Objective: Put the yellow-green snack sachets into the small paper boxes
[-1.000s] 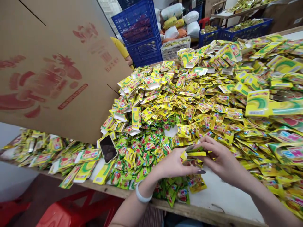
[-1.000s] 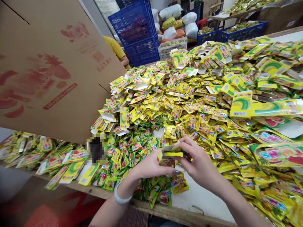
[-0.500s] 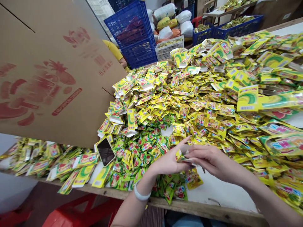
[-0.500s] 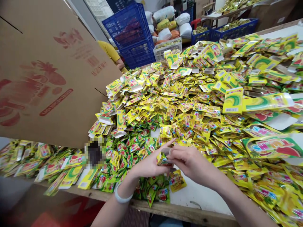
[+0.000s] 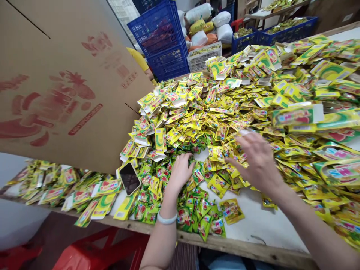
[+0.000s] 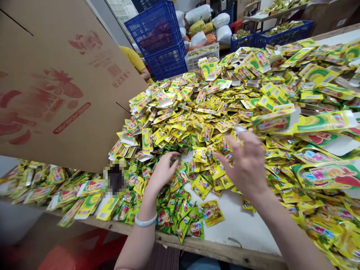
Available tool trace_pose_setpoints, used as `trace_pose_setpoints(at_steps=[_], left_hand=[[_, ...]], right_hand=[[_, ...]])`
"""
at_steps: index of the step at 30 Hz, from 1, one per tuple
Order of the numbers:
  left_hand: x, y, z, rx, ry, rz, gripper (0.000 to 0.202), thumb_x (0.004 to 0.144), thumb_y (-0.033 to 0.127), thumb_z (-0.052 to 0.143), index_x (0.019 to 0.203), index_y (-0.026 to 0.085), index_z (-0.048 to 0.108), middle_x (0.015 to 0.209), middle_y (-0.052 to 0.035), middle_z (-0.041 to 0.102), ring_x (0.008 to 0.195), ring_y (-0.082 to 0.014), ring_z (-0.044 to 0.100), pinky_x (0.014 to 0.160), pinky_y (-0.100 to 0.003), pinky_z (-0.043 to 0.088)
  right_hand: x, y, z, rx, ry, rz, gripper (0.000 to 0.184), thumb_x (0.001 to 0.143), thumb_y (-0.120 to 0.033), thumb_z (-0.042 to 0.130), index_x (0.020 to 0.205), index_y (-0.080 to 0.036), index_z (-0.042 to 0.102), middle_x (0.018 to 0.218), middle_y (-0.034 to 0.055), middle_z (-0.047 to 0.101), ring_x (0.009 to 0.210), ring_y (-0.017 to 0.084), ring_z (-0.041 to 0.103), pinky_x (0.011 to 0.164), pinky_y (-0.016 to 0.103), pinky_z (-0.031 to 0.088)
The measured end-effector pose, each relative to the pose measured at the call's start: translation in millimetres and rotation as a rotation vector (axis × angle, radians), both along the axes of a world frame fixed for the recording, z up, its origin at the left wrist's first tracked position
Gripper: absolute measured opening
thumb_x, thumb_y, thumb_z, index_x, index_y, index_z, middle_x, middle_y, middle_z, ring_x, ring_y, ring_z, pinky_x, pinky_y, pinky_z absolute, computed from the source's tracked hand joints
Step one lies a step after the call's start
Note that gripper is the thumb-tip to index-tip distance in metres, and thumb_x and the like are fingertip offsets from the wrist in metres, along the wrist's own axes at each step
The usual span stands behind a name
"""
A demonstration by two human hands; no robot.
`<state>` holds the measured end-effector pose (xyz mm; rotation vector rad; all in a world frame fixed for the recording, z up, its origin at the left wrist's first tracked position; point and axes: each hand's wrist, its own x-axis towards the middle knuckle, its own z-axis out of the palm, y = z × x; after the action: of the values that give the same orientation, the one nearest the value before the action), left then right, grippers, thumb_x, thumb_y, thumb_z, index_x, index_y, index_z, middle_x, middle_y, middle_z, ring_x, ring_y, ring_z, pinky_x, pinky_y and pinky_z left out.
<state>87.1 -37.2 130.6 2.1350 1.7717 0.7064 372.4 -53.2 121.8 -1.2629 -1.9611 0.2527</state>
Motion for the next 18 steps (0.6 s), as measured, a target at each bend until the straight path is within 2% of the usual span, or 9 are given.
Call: trace_pose_setpoints(at_steps=[1,3,5,7,8,10,13,15,18], left_hand=[[-4,1,-4.2,-0.038,0.074,-0.022,0.022,0.085,0.023,0.065,0.106,0.02,0.068,0.105,-0.0111,0.068,0.103,-0.0299,0.062,0.095,-0.047,0.048],[-8,0,-11.4,-0.102,0.188,-0.046,0.028,0.084,0.028,0.069,0.11,0.019,0.066,0.108,-0.0124,0.065,0.108,-0.0323,0.057,0.095,-0.048,0.046],[-10,-1,-15.1,-0.115,0.242,-0.038,0.025,0.084,0.033,0.07,0.104,0.019,0.067,0.103,-0.0119,0.064,0.107,-0.0323,0.055,0.093,-0.047,0.046],[-10,-1,-14.0,-0.096,0.229,-0.031,0.019,0.085,0.037,0.069,0.09,0.019,0.067,0.095,-0.011,0.064,0.102,-0.0316,0.055,0.09,-0.046,0.045],[-10,0,-11.8,-0.071,0.186,-0.026,0.019,0.085,0.038,0.068,0.084,0.019,0.067,0.093,-0.0107,0.064,0.101,-0.031,0.055,0.09,-0.046,0.045],[-7,3,-5.3,-0.014,0.017,0.007,0.019,0.087,0.037,0.065,0.08,0.019,0.064,0.09,-0.0093,0.064,0.099,-0.0284,0.058,0.09,-0.042,0.046],[3,3,4.8,0.015,-0.348,0.115,0.019,0.09,0.039,0.061,0.087,0.02,0.058,0.077,-0.002,0.061,0.075,-0.0193,0.062,0.07,-0.03,0.05],[12,1,8.5,0.002,-0.539,0.159,0.024,0.09,0.044,0.06,0.09,0.021,0.052,0.068,0.0036,0.054,0.056,-0.014,0.058,0.053,-0.023,0.044],[20,-2,7.5,-0.009,-0.674,0.148,0.03,0.086,0.047,0.064,0.085,0.021,0.049,0.064,0.0063,0.049,0.048,-0.0107,0.054,0.046,-0.02,0.041]], right_hand=[[-14,4,-7.2,0.023,-0.069,0.009,0.063,0.09,-0.038,0.066,0.148,-0.025,0.042,0.15,0.0125,0.048,0.146,0.042,0.029,0.115,0.064,0.031],[-37,11,-17.9,0.05,-0.167,0.038,0.051,0.094,-0.036,0.06,0.142,-0.023,0.05,0.143,0.0117,0.057,0.145,0.039,0.033,0.117,0.064,0.027],[-47,14,-23.3,0.068,-0.196,0.08,0.033,0.099,-0.028,0.049,0.128,-0.023,0.064,0.128,0.0094,0.069,0.14,0.035,0.045,0.117,0.065,0.026],[-44,16,-25.4,0.086,-0.152,0.1,0.032,0.101,-0.022,0.043,0.113,-0.026,0.072,0.114,0.0058,0.075,0.134,0.032,0.052,0.117,0.067,0.024],[-40,16,-26.4,0.09,-0.125,0.106,0.032,0.1,-0.021,0.043,0.112,-0.027,0.072,0.114,0.0049,0.075,0.134,0.031,0.052,0.118,0.066,0.024],[-33,16,-29.8,0.07,-0.107,0.118,0.031,0.099,-0.028,0.049,0.126,-0.025,0.065,0.125,0.0065,0.071,0.139,0.03,0.046,0.118,0.064,0.025],[-33,17,-36.8,0.03,-0.184,0.145,0.053,0.095,-0.039,0.058,0.144,-0.021,0.05,0.139,0.0104,0.061,0.143,0.032,0.039,0.118,0.063,0.027],[-40,16,-37.9,0.039,-0.256,0.13,0.042,0.097,-0.035,0.055,0.137,-0.023,0.057,0.133,0.008,0.066,0.141,0.033,0.042,0.118,0.064,0.025],[-49,13,-31.9,0.072,-0.373,0.093,0.03,0.099,-0.022,0.048,0.121,-0.023,0.068,0.117,0.0063,0.072,0.132,0.035,0.05,0.119,0.064,0.022]])
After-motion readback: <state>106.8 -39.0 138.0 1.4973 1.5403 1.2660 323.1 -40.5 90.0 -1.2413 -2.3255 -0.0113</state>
